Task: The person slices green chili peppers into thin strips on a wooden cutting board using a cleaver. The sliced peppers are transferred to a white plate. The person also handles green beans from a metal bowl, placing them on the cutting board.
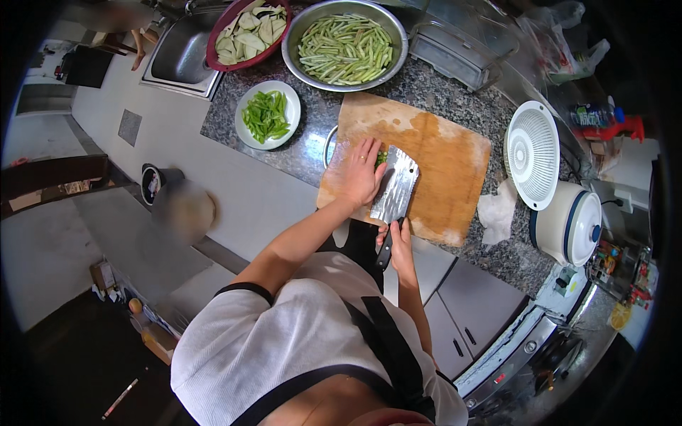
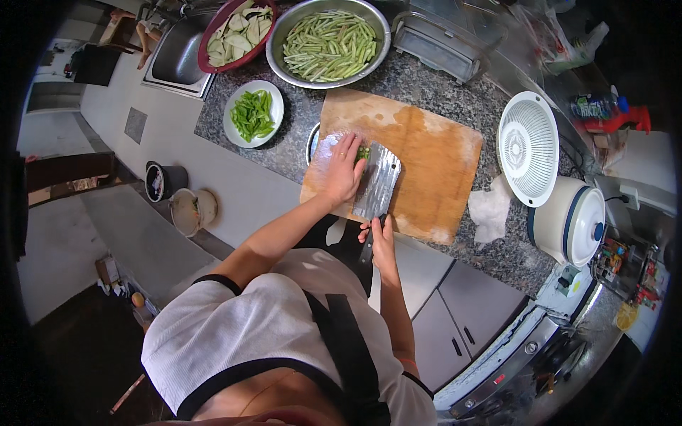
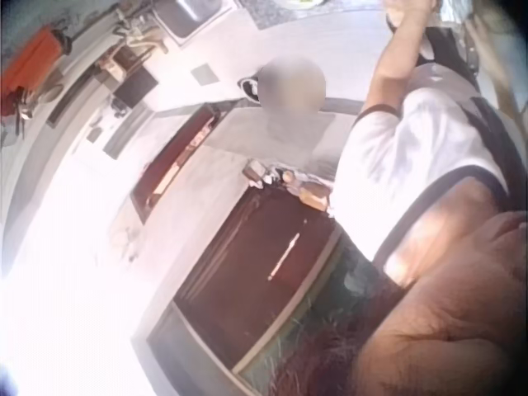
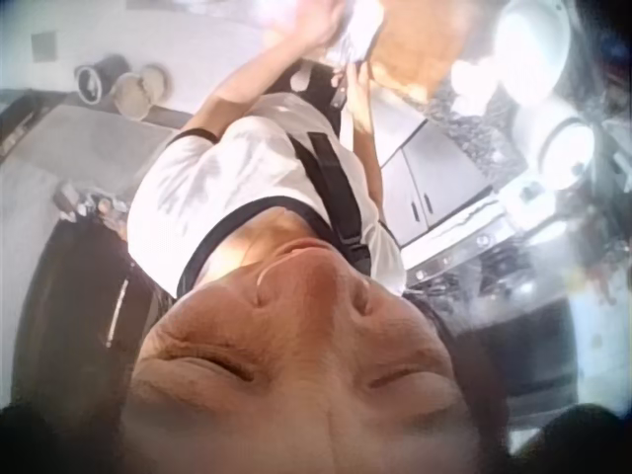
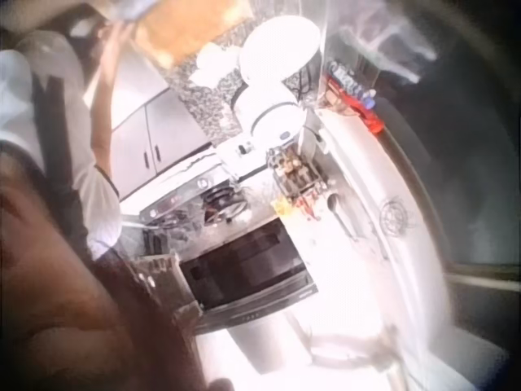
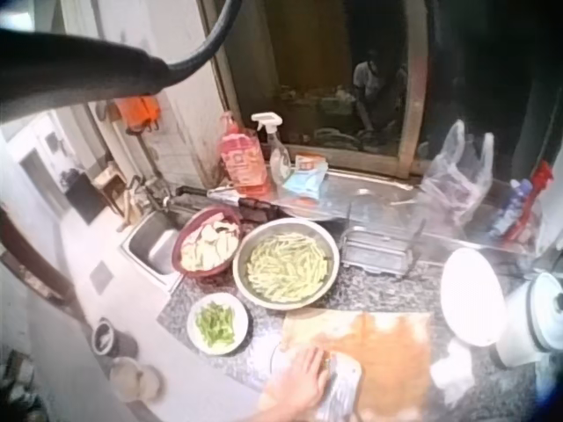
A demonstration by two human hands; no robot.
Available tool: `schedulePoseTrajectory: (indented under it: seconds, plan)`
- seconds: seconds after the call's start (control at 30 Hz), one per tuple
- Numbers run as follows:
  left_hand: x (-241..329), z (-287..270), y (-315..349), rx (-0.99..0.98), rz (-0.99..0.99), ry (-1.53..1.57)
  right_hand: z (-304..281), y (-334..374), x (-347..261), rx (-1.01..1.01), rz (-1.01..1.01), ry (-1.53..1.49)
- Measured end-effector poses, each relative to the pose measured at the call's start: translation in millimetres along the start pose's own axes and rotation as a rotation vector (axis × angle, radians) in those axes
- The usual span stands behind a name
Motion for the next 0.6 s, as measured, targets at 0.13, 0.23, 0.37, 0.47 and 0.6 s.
schedulePoseTrajectory:
  seconds: [0.13, 0.23, 0.37, 0.47, 0.6]
  plan:
    - [1.5, -3.6, -3.0, 0.001, 0.036, 0.019, 20.1, -1.5, 7.3, 0.042, 0.011, 0.009]
    - [0.4, -6.1, -4.8, -0.033, 0.036, 0.016, 37.5, -0.3, 12.9, 0.055, 0.005, -0.001]
    - [-7.5, -1.2, -7.4, -0.019, -0.035, 0.290, 58.7, -1.9, 27.3, 0.075, -0.019, -0.012]
    - [-12.5, -5.5, -8.9, -0.042, -0.035, 0.409, 76.2, -5.5, 36.6, 0.107, -0.065, -0.061]
    - [-25.0, -18.7, -17.5, 0.042, -0.007, 0.411, 102.1, -11.0, 35.0, 0.116, -0.058, -0.095]
Point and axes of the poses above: each hand's wrist, its own y-axis away from the middle knuckle, its own z-axis out of the palm, x = y × z, the point moved 1 cm from there along -y, towards the middle knuckle, and after that the axes turned 14 degrees about -z, right-handed, at the moved point
